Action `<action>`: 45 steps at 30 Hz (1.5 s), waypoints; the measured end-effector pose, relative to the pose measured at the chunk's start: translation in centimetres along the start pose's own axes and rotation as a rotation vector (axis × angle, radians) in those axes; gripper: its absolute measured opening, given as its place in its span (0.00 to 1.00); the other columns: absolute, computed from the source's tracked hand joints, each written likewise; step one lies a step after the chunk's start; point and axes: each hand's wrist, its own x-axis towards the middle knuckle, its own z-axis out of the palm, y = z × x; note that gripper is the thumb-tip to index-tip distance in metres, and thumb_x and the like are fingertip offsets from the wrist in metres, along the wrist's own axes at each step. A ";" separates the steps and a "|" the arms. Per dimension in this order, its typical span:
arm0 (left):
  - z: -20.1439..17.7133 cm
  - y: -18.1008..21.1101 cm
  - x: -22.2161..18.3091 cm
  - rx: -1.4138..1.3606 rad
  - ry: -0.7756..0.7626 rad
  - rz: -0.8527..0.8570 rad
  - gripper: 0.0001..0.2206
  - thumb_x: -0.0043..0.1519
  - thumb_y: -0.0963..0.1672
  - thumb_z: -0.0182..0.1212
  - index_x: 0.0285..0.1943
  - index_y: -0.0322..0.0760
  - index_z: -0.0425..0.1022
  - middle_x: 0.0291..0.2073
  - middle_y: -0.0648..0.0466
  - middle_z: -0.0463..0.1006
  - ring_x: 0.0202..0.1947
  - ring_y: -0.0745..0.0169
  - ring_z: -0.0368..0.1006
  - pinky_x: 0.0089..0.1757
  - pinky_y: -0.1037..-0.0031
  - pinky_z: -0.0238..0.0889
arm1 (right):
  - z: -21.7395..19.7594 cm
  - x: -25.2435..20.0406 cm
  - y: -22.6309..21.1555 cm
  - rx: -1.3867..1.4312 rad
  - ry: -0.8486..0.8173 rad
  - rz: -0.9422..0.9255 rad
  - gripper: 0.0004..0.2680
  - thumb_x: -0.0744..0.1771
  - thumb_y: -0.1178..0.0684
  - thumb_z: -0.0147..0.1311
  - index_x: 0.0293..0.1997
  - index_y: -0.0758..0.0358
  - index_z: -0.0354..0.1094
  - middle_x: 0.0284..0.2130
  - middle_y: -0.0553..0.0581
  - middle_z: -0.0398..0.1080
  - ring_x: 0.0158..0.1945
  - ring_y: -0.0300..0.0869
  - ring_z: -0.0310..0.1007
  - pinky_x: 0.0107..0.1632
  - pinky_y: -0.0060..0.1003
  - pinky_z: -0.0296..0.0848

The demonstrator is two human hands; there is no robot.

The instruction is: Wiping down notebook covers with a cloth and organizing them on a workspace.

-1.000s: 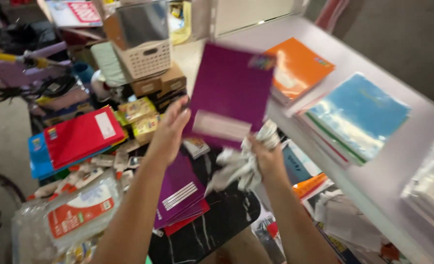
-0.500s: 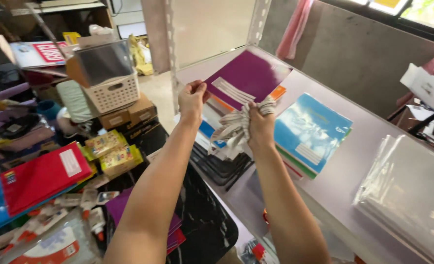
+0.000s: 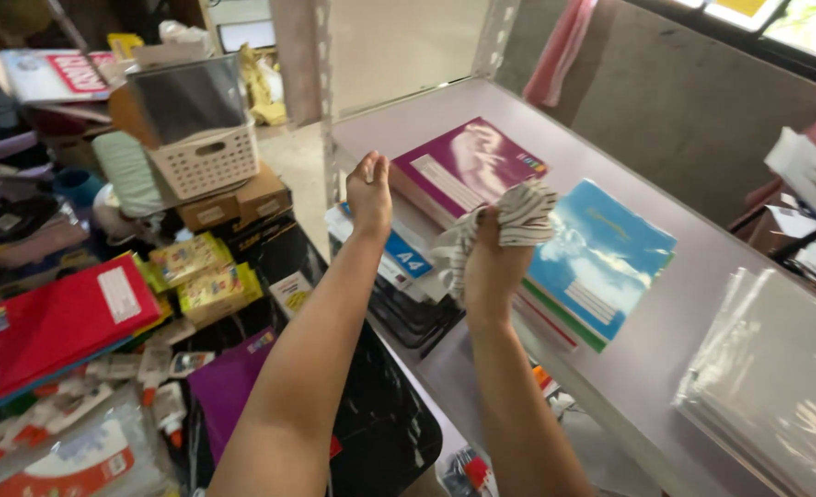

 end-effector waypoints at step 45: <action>-43.2 -10.2 -33.1 1.067 0.127 -0.247 0.28 0.62 0.47 0.61 0.74 0.47 0.63 0.65 0.44 0.65 0.58 0.38 0.63 0.56 0.53 0.59 | 6.6 -38.5 20.4 -0.478 -1.480 -0.278 0.16 0.64 0.48 0.59 0.56 0.61 0.71 0.51 0.67 0.72 0.55 0.65 0.70 0.62 0.56 0.67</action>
